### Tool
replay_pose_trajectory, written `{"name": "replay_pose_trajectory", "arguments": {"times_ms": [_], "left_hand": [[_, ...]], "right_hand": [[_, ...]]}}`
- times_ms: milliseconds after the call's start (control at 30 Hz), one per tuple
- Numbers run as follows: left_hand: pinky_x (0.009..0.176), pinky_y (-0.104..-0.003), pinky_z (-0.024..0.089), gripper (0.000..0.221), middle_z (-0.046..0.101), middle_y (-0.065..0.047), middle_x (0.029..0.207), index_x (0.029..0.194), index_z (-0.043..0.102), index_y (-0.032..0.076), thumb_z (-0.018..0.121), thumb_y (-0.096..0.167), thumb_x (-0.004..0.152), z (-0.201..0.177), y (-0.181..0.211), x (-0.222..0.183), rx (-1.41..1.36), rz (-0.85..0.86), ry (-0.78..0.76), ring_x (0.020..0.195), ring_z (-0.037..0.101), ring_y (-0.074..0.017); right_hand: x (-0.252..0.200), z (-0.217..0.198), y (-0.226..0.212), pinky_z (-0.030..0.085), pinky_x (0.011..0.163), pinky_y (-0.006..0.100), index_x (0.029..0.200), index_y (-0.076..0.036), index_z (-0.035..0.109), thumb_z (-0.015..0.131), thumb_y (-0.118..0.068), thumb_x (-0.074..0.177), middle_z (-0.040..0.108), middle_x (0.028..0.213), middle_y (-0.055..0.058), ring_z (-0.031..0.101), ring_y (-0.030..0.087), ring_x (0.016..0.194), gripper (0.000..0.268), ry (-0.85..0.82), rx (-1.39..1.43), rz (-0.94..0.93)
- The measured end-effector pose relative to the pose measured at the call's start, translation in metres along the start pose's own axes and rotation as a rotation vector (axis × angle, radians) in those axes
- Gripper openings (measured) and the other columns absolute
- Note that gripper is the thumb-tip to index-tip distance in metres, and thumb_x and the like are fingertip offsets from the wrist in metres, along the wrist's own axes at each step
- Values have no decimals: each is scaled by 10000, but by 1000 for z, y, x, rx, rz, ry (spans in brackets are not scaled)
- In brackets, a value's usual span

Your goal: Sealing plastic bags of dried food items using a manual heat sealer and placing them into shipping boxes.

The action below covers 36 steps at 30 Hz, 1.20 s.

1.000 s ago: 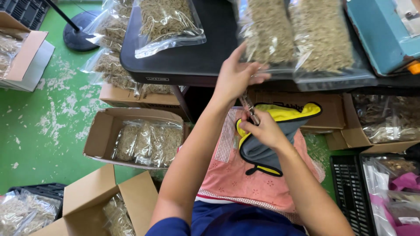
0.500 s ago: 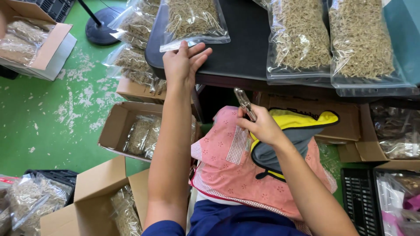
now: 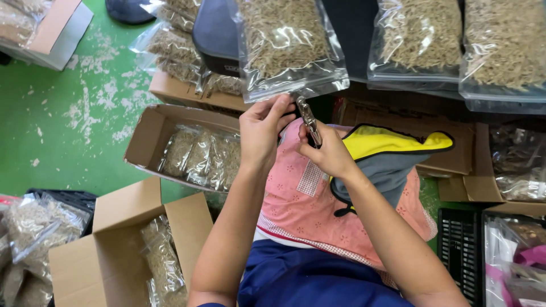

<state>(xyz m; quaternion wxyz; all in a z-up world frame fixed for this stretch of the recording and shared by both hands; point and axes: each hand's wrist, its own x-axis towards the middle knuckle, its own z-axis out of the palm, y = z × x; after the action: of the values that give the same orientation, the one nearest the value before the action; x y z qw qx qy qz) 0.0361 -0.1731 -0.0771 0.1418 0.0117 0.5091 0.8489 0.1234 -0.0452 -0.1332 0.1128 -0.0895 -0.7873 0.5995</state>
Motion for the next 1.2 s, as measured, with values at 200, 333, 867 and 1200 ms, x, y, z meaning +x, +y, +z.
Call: {"name": "replay_pose_trajectory", "arguments": {"times_ms": [200, 333, 867, 1200], "left_hand": [[743, -397, 680, 313, 753, -279, 970, 1069, 717, -129, 825, 85, 868, 0, -4, -7, -19, 11, 4, 861, 775, -304], [759, -389, 679, 310, 758, -276, 974, 1066, 721, -119, 831, 90, 865, -2, -7, -4, -19, 10, -4, 879, 777, -300], [713, -359, 681, 221, 766, -241, 940, 1039, 736, -71, 774, 113, 921, -3, 2, 9, 41, 142, -15, 817, 776, -270], [526, -240, 600, 294, 751, -30, 645, 795, 773, 169, 635, 318, 1007, 68, 73, -14, 595, 214, -560, 588, 743, -111]], "right_hand": [[7, 12, -15, 486, 668, 248, 905, -133, 667, 715, -92, 771, 620, 655, -15, 605, 106, 652, 148, 59, -16, 52], [9, 16, -12, 476, 629, 236, 860, -131, 646, 723, -91, 761, 586, 609, -19, 598, 103, 601, 132, 84, -1, 62], [-3, -23, -42, 473, 602, 287, 872, -93, 679, 772, -201, 787, 655, 643, 47, 588, 138, 627, 166, -61, -66, 100], [41, -99, -114, 635, 760, 498, 1448, 16, 510, 592, -81, 834, 552, 1472, 195, 735, 278, 815, 627, 183, 788, 49]]}}
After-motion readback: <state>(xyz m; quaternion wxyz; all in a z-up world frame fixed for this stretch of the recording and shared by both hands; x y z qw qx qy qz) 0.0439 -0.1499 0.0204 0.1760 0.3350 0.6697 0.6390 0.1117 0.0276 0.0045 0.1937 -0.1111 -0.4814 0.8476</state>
